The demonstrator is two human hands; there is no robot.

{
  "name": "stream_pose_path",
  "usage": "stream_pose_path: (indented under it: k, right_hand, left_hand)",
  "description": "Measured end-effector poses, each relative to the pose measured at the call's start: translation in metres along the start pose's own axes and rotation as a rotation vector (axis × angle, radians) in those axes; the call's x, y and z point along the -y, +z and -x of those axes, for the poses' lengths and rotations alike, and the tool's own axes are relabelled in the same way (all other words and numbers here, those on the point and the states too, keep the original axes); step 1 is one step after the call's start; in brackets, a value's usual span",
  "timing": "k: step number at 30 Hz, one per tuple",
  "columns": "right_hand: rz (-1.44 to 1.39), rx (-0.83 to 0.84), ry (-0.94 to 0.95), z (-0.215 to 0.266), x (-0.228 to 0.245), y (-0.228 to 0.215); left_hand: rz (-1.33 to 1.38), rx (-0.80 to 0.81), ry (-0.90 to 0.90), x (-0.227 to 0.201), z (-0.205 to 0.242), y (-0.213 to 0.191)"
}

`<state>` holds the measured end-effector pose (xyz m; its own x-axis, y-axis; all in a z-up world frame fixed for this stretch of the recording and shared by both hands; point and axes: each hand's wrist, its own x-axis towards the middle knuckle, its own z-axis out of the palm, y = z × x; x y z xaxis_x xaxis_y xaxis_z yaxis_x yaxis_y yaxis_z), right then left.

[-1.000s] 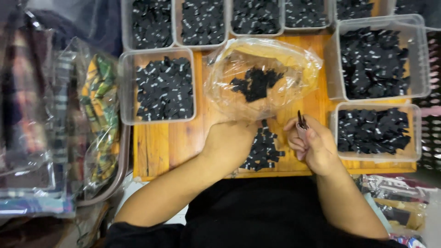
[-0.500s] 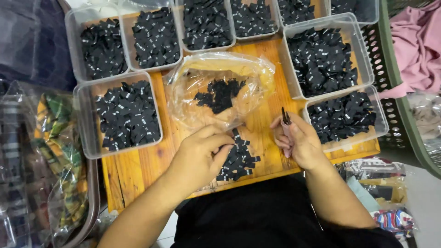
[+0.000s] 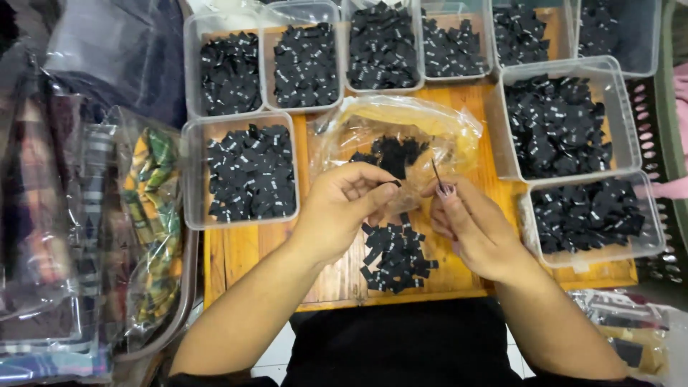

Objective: The person uses pink scissors to cut small black fabric pieces from a larger sheet inside a clear plastic bag. They then pick up the cut pieces and place them into a clear plastic container on the table.

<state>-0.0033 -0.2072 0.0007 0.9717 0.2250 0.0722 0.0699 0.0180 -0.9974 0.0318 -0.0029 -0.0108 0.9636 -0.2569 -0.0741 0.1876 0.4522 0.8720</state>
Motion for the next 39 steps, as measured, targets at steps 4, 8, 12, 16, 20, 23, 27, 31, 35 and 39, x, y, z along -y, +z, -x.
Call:
stream_pose_path:
  k: [4, 8, 12, 16, 20, 23, 27, 31, 35, 39]
  right_hand:
    - [0.400, 0.107, -0.010, -0.013, 0.000, -0.003]
    - [0.484, 0.040, 0.051, -0.008, -0.012, 0.002]
    - [0.602, 0.025, 0.151, -0.004, -0.009, 0.009]
    - [0.553, 0.007, 0.099, 0.000, -0.017, 0.009]
    - [0.509, 0.029, 0.061, -0.001, -0.020, 0.010]
    - [0.502, 0.121, 0.022, -0.001, -0.019, 0.006]
    - [0.562, 0.217, 0.085, 0.000, -0.023, 0.002]
    - [0.582, 0.225, 0.156, 0.001, -0.026, 0.000]
    - [0.555, 0.237, 0.120, -0.001, -0.024, 0.001]
    - [0.516, 0.203, 0.124, -0.001, -0.022, 0.005]
  left_hand:
    - [0.062, -0.033, 0.022, 0.008, 0.000, -0.007]
    - [0.123, -0.077, 0.038, 0.011, 0.002, -0.007]
    - [0.176, -0.083, 0.075, 0.011, 0.004, -0.002]
    - [0.165, -0.085, 0.060, 0.013, 0.004, -0.002]
    - [0.190, -0.101, 0.058, 0.020, 0.003, -0.004]
    - [0.138, -0.052, -0.010, 0.006, 0.005, -0.003]
    - [0.062, -0.018, -0.100, -0.002, 0.006, -0.001]
    - [0.043, -0.007, -0.071, -0.001, 0.006, 0.000]
    - [0.083, -0.035, -0.080, 0.003, 0.004, 0.001]
    - [0.090, -0.060, -0.102, 0.008, 0.005, 0.001]
